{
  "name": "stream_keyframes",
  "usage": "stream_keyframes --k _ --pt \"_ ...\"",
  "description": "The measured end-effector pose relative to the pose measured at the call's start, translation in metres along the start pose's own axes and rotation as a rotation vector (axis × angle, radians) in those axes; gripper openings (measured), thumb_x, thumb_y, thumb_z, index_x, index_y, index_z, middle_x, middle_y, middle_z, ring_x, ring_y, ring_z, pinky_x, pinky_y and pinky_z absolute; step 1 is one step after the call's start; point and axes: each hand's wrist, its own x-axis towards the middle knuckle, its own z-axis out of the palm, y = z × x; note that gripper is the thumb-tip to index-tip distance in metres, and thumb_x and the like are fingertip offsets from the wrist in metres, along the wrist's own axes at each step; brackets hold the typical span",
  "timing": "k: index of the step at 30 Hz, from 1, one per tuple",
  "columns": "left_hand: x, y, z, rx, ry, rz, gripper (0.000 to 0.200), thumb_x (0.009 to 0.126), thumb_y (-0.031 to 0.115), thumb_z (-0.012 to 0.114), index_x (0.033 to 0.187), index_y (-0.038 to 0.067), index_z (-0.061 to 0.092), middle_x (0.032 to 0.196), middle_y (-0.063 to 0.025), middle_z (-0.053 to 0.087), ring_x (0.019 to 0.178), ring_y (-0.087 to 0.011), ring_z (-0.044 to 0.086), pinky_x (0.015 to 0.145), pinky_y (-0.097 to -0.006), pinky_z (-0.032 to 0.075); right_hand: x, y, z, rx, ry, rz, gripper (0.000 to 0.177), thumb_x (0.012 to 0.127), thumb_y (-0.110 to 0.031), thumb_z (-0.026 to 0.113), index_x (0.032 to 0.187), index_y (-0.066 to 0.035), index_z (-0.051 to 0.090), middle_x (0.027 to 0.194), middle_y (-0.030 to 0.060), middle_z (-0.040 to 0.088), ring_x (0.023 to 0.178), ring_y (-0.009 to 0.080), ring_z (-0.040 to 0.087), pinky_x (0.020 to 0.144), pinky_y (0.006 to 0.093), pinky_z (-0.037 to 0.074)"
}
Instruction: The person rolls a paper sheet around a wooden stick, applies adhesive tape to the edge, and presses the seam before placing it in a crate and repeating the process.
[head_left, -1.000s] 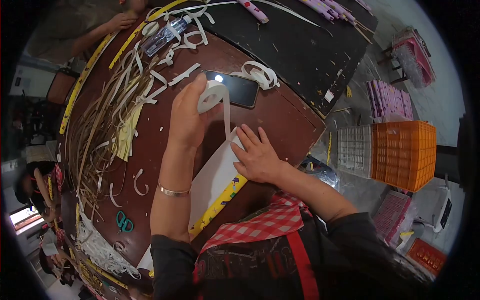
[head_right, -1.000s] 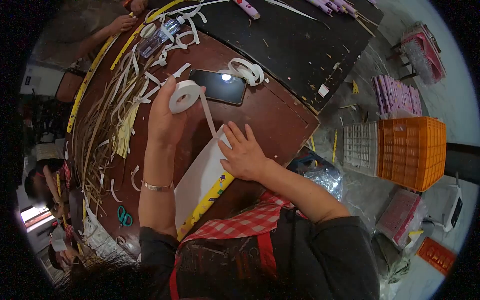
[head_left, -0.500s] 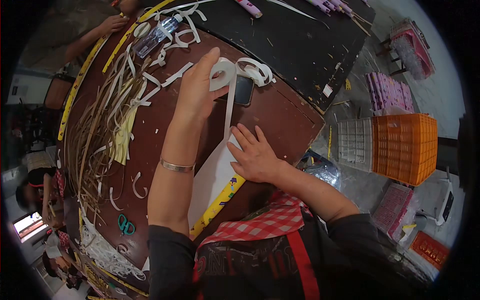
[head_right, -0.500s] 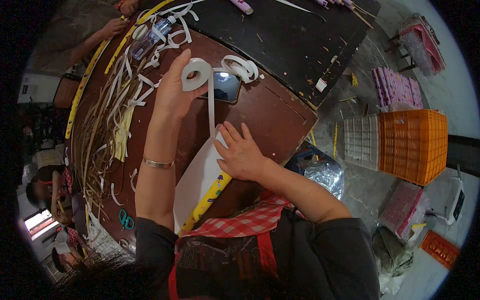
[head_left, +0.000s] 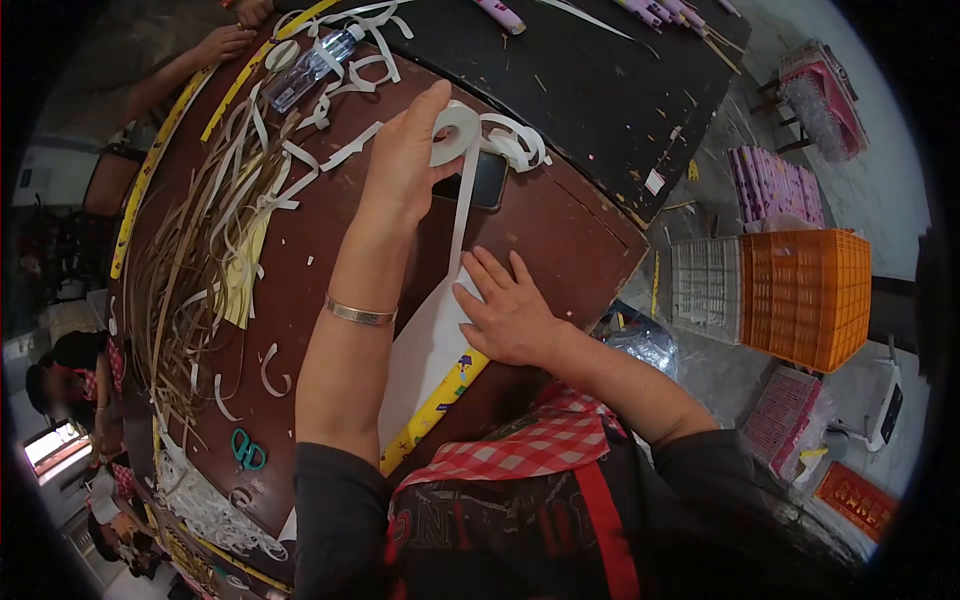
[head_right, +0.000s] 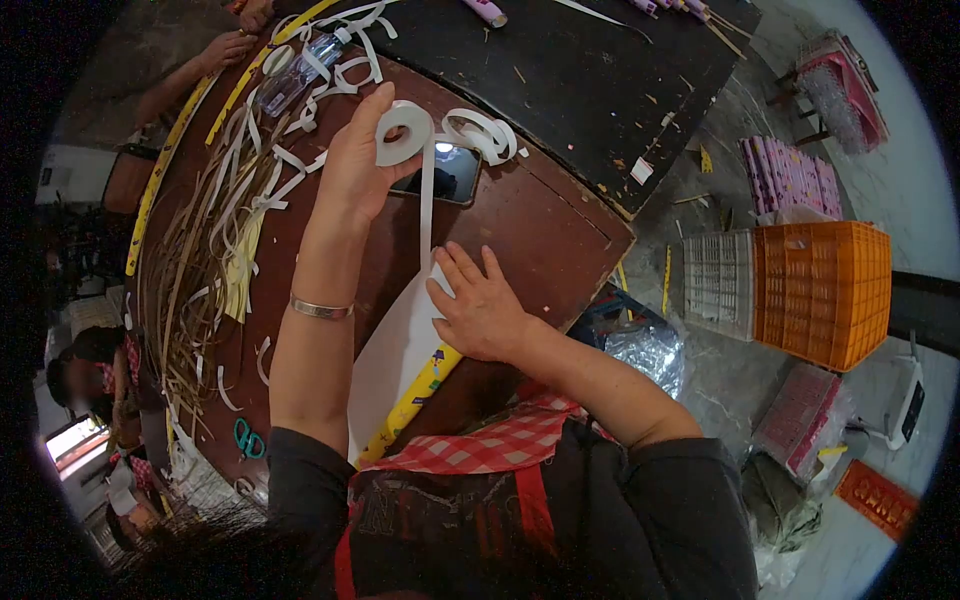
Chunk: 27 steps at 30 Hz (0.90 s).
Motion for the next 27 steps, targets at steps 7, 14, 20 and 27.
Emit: stream_keyframes --k 7,14,20,27 --pt "0.007 -0.002 0.004 0.049 -0.059 0.023 0.039 0.085 0.045 0.064 0.095 0.008 0.063 0.092 -0.0038 0.061 0.088 -0.0141 0.057 0.078 -0.0348 0.049 -0.001 0.001 0.002 0.006 0.005 0.002 0.051 0.079 -0.033 0.063 0.119 -0.003 0.057 0.138 0.0265 0.04 0.133 0.0395 0.033 0.102 0.0618 0.027" --pt "-0.022 0.03 -0.023 0.228 -0.14 0.012 0.038 0.088 0.045 0.06 0.1 0.009 0.061 0.097 -0.0056 0.063 0.092 -0.0174 0.061 0.079 -0.0377 0.052 -0.002 -0.001 0.001 0.008 -0.002 0.01 0.05 0.08 -0.034 0.061 0.12 -0.003 0.057 0.139 0.0253 0.039 0.133 0.0386 0.033 0.102 0.0616 0.027" --pt "-0.093 0.064 -0.084 0.558 -0.236 0.058 0.033 0.092 0.033 0.053 0.095 0.003 0.064 0.099 -0.0036 0.063 0.08 -0.0056 0.054 0.069 -0.0229 0.045 -0.002 -0.002 0.003 -0.005 -0.004 0.03 0.05 0.081 -0.034 0.059 0.121 -0.004 0.056 0.14 0.0243 0.038 0.134 0.0368 0.033 0.104 0.0616 0.025" --pt "-0.186 0.043 -0.172 0.544 -0.109 -0.059 0.034 0.074 0.031 0.072 0.069 0.006 0.05 0.116 -0.0141 0.057 0.073 -0.0056 0.053 0.062 -0.0193 0.043 -0.003 -0.003 0.0 -0.029 -0.018 0.019 0.05 0.081 -0.033 0.057 0.121 -0.004 0.055 0.14 0.0241 0.038 0.135 0.0373 0.03 0.104 0.0634 0.023"
